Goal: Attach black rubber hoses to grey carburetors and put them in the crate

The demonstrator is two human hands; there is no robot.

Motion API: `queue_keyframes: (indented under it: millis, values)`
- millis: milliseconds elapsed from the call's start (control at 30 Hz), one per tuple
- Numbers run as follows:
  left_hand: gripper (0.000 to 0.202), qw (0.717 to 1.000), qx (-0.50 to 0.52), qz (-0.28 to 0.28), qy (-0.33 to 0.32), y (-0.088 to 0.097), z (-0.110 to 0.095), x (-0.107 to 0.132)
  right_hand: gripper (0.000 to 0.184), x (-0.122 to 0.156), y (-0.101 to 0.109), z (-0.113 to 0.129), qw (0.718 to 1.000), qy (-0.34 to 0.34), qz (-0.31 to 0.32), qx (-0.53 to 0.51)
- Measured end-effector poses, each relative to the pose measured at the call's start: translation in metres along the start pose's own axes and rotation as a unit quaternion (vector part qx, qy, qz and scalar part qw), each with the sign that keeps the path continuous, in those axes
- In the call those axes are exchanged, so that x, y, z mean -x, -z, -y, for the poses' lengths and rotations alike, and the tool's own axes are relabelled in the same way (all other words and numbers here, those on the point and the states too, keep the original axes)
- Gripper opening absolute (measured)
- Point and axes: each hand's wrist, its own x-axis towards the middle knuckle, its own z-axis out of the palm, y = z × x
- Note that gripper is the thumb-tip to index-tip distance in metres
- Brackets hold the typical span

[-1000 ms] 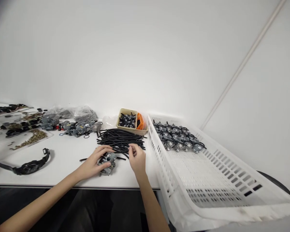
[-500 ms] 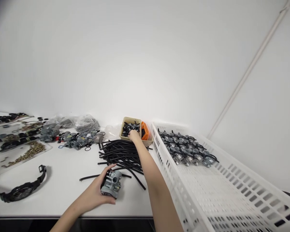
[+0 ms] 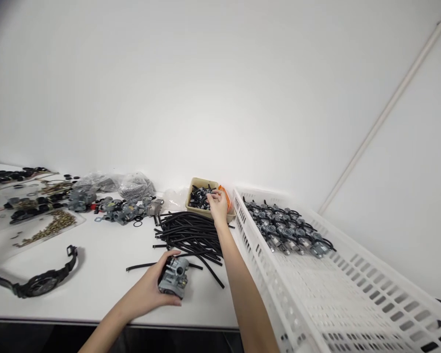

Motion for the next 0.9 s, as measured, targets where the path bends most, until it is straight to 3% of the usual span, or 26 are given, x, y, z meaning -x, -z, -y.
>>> queue_keyframes:
  millis: [67,133,267,433,667,900]
  values:
    - [0.091,1.000,-0.012,-0.006,-0.014,0.000,0.000,0.001,0.040,0.030,0.008,0.009,0.977,-0.054,0.004,-0.206]
    - [0.088,0.999,-0.028,-0.018,-0.031,0.000,-0.001,0.001,0.037,0.064,0.015,0.017,0.947,-0.098,0.030,-0.304]
    - [0.085,0.997,-0.053,-0.030,-0.046,0.000,-0.002,0.002,0.030,0.129,0.019,0.021,0.911,-0.167,0.031,-0.375]
    - [0.080,0.996,-0.050,-0.034,-0.070,-0.001,-0.003,0.001,0.029,0.184,0.007,0.019,0.904,-0.192,0.029,-0.380]
    - [0.075,0.992,-0.073,-0.063,-0.085,-0.001,-0.002,0.000,0.030,0.200,0.002,0.029,0.893,-0.180,0.024,-0.412]
    - [0.073,0.982,-0.110,-0.082,-0.128,0.002,-0.004,0.002,0.029,0.203,0.001,0.026,0.899,-0.148,0.093,-0.403]
